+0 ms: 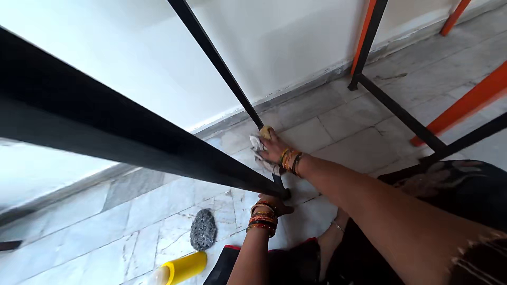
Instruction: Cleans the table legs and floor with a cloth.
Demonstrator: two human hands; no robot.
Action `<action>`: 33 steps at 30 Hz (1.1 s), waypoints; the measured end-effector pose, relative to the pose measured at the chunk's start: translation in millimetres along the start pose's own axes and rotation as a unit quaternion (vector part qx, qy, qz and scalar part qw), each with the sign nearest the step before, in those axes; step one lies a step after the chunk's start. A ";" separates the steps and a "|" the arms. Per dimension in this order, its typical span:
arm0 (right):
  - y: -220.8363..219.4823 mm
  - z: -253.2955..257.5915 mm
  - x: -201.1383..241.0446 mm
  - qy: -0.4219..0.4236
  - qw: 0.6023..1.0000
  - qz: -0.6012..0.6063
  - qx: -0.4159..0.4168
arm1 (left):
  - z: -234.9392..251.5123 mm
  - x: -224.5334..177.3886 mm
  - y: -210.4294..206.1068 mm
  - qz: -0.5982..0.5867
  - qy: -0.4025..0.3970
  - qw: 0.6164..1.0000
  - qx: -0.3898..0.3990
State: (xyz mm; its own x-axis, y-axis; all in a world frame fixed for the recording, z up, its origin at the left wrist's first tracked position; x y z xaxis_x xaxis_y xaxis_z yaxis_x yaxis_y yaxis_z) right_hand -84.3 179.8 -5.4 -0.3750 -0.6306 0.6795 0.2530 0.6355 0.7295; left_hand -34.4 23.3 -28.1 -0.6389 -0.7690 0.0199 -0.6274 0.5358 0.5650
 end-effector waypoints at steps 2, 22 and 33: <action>-3.6 -36.1 2.1 -0.017 1.000 0.016 0.016 | -2.3 -0.5 -0.1 0.005 0.006 1.000 -0.004; 246.7 -145.5 -131.5 -0.239 0.924 -0.278 0.112 | -34.8 -16.5 4.2 0.006 -0.018 0.999 -0.028; 240.7 -216.3 -225.0 -0.394 0.880 -0.259 0.051 | -38.1 -21.9 8.6 -0.019 -0.020 0.999 -0.039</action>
State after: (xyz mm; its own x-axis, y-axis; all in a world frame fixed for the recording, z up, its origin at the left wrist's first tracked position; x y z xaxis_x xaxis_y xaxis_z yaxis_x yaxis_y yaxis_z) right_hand 253.9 378.3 34.3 -0.9292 -0.3677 -0.0385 -0.2010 0.4151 0.8873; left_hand -8.9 31.5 7.8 -0.6329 -0.7735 -0.0346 -0.6160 0.4760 0.6277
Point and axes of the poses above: each hand's wrist, its own z-axis towards the middle knuckle, its own y-axis out of the back of the hand, x = y × z, the point moved 6 cm from there along z, towards the middle knuckle, and after that the axes turned 1 degree about -z, right-handed, at the moved point
